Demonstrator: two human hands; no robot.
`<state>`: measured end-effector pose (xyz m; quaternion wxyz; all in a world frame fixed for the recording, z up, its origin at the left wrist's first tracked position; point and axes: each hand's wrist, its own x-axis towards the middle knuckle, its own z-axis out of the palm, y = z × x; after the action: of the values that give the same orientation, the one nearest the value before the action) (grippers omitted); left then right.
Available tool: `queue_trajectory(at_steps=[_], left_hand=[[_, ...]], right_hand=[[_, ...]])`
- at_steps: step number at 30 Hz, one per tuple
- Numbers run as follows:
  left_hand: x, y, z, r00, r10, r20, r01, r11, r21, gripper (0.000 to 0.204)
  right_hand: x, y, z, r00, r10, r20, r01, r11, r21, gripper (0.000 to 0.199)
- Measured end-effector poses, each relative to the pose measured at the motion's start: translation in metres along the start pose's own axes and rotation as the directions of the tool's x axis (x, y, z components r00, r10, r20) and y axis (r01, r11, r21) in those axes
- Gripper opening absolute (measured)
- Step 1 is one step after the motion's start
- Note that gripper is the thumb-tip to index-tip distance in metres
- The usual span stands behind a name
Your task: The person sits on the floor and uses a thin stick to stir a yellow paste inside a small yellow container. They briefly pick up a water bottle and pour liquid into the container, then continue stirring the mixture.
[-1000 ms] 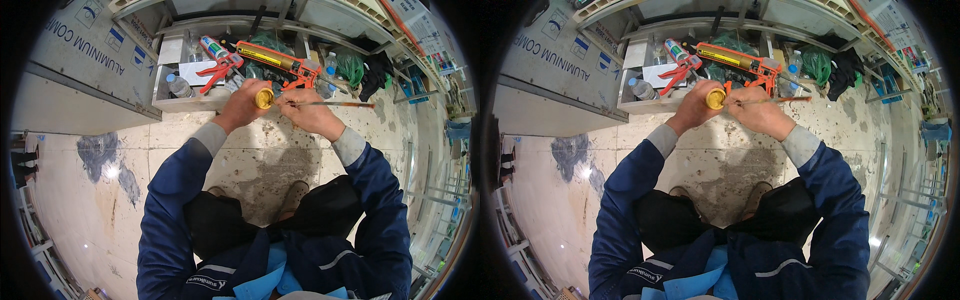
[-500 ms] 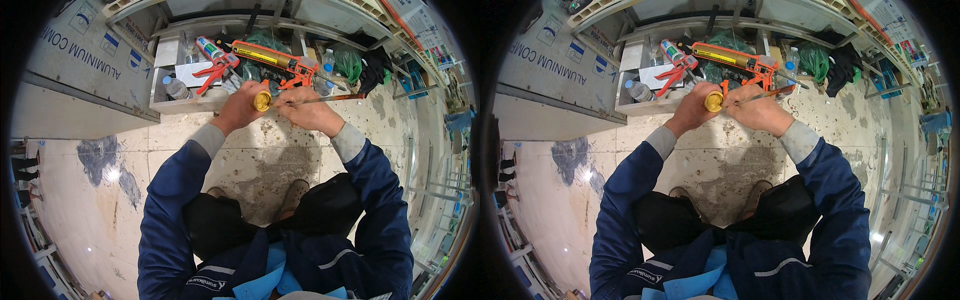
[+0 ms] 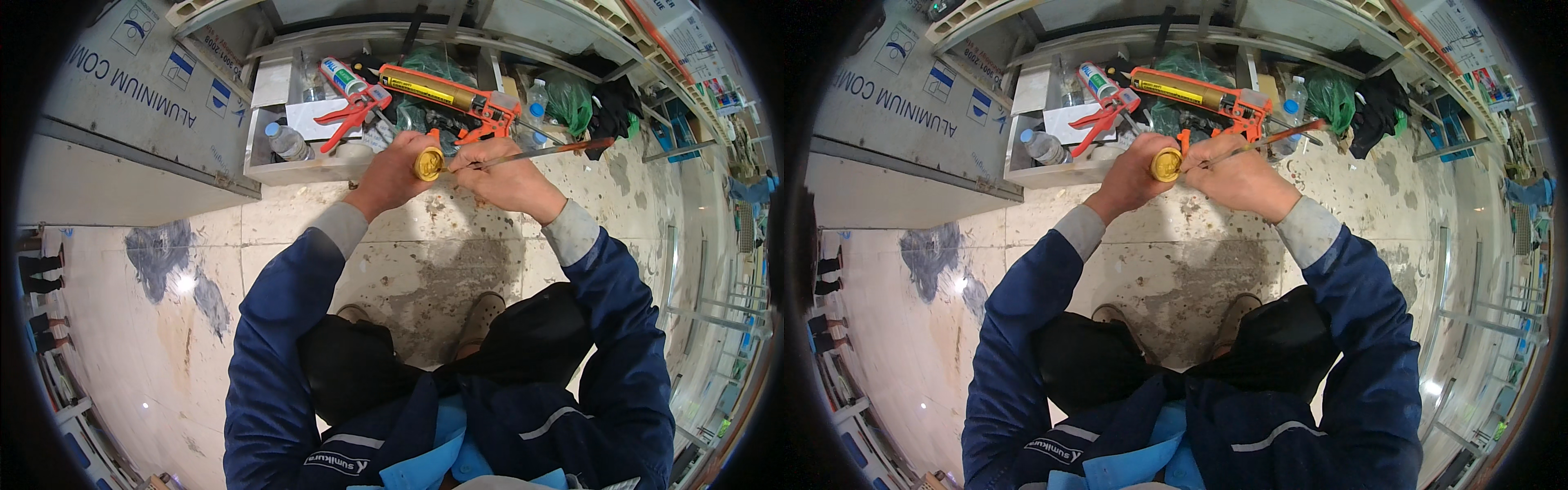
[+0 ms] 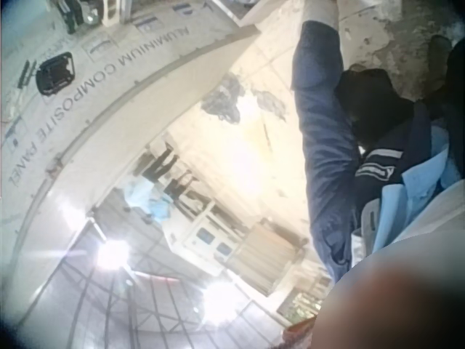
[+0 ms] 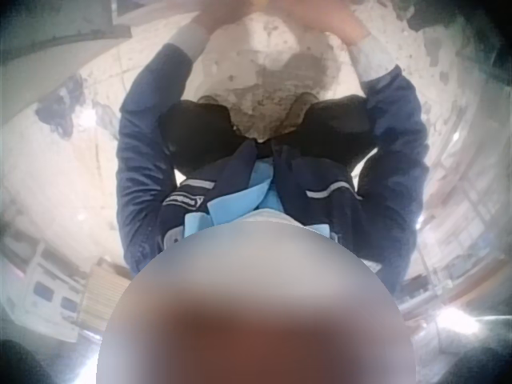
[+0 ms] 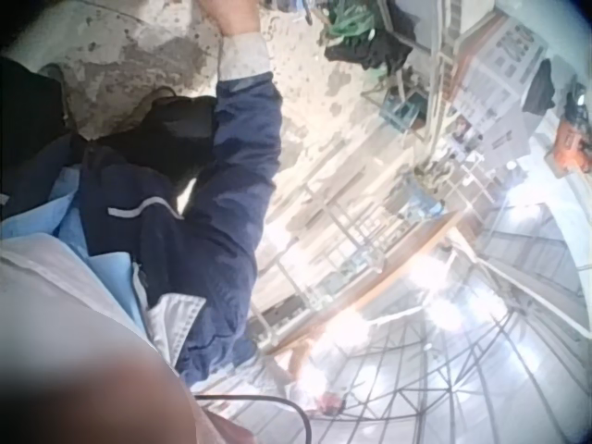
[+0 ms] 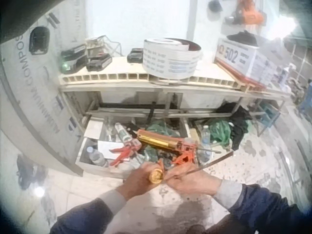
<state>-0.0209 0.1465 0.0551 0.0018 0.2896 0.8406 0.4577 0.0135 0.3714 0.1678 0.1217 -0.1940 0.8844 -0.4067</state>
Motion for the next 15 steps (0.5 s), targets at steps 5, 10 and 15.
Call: queue_trajectory(at_steps=[5, 10, 15], left_hand=[[0.002, -0.003, -0.003, 1.0, -0.03, 0.004, 0.029, 0.996, 0.079, 0.049], [0.003, -0.002, 0.0, 0.994, 0.078, -0.07, -0.074, 0.995, 0.059, 0.049], [0.002, -0.001, -0.004, 0.991, 0.076, -0.106, -0.073, 0.997, 0.03, 0.05]], right_hand=[[-0.002, 0.001, -0.005, 0.991, -0.095, -0.09, 0.099, 0.994, 0.037, 0.017], [0.006, 0.013, 0.018, 0.997, 0.028, -0.075, -0.019, 0.993, 0.118, 0.017], [0.013, 0.02, 0.016, 0.989, 0.064, -0.133, -0.041, 0.985, 0.167, 0.018]])
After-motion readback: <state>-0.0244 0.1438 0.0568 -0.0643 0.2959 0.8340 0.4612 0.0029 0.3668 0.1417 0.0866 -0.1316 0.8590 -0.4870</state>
